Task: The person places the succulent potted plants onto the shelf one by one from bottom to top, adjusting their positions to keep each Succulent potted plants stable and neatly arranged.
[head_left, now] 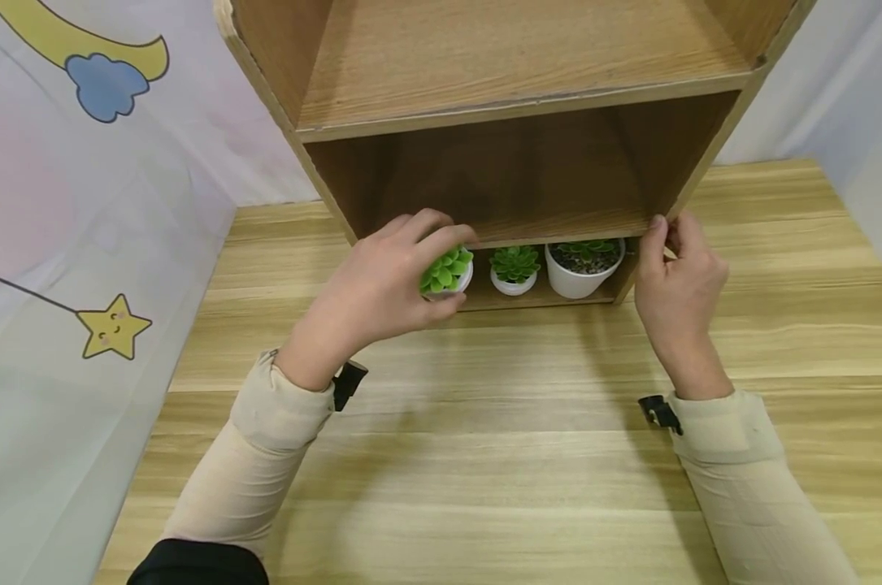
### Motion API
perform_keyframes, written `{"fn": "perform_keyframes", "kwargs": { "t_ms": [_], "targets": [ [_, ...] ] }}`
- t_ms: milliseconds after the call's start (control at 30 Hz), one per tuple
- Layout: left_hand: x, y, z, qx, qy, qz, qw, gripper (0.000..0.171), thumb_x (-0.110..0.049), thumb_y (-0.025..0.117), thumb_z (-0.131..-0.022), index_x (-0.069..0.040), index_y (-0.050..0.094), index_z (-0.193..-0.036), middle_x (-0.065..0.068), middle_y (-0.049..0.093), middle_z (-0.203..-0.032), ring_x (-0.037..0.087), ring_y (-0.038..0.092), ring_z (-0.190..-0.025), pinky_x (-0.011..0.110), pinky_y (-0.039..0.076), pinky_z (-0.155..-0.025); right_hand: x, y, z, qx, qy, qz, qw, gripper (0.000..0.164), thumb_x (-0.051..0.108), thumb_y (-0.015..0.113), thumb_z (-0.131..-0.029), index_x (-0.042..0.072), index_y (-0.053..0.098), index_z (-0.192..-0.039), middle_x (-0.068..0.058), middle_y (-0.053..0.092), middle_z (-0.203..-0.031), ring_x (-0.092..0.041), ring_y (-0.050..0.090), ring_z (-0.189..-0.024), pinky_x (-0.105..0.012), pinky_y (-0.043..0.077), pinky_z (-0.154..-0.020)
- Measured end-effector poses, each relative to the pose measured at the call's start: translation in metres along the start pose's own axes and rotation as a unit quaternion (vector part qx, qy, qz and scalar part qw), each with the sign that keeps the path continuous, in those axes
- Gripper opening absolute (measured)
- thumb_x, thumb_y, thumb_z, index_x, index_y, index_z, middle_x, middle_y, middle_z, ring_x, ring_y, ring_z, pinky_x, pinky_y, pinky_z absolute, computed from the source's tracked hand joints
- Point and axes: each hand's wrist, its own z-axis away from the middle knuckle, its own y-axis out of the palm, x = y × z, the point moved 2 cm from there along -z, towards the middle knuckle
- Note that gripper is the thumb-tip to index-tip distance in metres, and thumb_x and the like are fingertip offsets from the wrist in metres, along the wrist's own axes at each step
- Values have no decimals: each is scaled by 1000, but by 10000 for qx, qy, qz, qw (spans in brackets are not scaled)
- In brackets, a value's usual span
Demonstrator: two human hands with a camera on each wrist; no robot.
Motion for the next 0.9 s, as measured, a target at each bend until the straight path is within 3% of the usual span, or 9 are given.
{"fn": "perform_keyframes", "kwargs": {
  "t_ms": [233,500,733,900],
  "targets": [
    [3,-2,-1,-208,26,39,9998,42,-27,68,-73,-17,57,-113,-2,51,-105,19,49,-90,31,41,-77,2,0,1,-64,355,-103,9993,27,20,48,-92,-2,58,-80,-8,68,-77,-19,65,-73,-10,44,-69],
    [6,-5,-3,-144,-139,-48,9998,50,-31,69,-73,-16,56,-119,0,51,-109,20,50,-94,32,41,-78,2,0,0,-97,345,-91,9993,27,20,48,-92,-1,57,-78,-8,68,-76,-19,65,-72,-6,41,-68],
    [7,-9,-4,-165,-185,-101,9996,54,-30,70,-71,-15,55,-121,1,51,-109,19,50,-92,32,41,-78,1,0,1,-83,339,-71,9994,27,20,48,-92,-1,57,-78,-8,68,-76,-18,65,-72,-16,47,-69],
    [8,-12,-6,-160,-265,-156,9994,53,-29,70,-71,-15,55,-121,1,51,-109,20,50,-92,32,41,-78,1,0,1,-70,325,-86,9994,27,20,48,-92,-1,58,-80,-7,69,-78,-18,65,-74,-12,45,-69]
  ]
}}
